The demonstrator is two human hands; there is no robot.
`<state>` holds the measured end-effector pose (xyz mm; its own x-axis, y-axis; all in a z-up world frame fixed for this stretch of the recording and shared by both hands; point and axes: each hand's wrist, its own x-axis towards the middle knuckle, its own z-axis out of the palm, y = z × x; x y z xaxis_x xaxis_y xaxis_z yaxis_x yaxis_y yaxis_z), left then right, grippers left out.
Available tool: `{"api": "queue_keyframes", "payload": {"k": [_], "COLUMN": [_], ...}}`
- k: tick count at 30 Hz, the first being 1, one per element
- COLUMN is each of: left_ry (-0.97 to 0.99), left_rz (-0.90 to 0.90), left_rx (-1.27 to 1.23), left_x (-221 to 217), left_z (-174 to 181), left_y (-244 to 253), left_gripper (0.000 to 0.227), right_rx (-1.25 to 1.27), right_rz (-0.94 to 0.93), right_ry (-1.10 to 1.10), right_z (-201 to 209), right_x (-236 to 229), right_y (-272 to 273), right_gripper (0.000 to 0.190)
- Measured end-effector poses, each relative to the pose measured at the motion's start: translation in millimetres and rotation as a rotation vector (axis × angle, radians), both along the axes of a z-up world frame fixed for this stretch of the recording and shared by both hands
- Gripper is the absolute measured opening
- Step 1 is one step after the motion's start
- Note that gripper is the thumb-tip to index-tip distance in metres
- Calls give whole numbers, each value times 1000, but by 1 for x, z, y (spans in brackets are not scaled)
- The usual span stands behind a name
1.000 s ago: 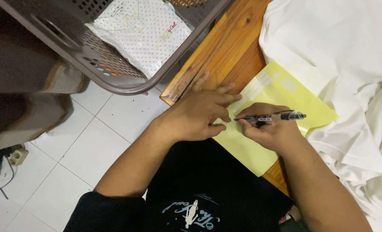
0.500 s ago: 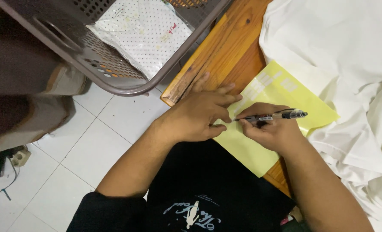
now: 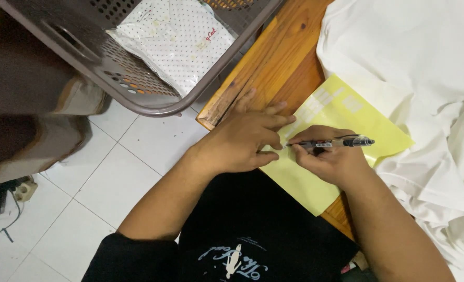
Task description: Writing on a yellow label and folding a white garment to tuck the label inside.
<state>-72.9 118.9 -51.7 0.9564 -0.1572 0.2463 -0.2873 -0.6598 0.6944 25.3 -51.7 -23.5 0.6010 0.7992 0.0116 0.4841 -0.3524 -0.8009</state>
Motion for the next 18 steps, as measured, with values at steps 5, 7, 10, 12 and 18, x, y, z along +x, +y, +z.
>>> {"api": "queue_keyframes", "payload": {"k": [5,7,10,12,18], "left_ry": [13,13,13,15,3], "left_rz": [0,-3,-9,-13,-14], "left_rx": [-8,-4,7,15,0], "left_x": [0,0,0,0,0], "left_z": [0,1,2,1,-2], "left_y": [-1,-1,0,0,0], "left_gripper": [14,14,14,15,15], "right_rx": [-1,-16,-28,-24,-22], "right_rz": [7,15,23,22,-1], "right_ry": [21,34,18,-9,2], "right_z": [1,5,6,5,1], "right_x": [-1,0,0,-1,0], "right_y": [-1,0,1,0,-2], "right_gripper": [11,12,12,11,12]}}
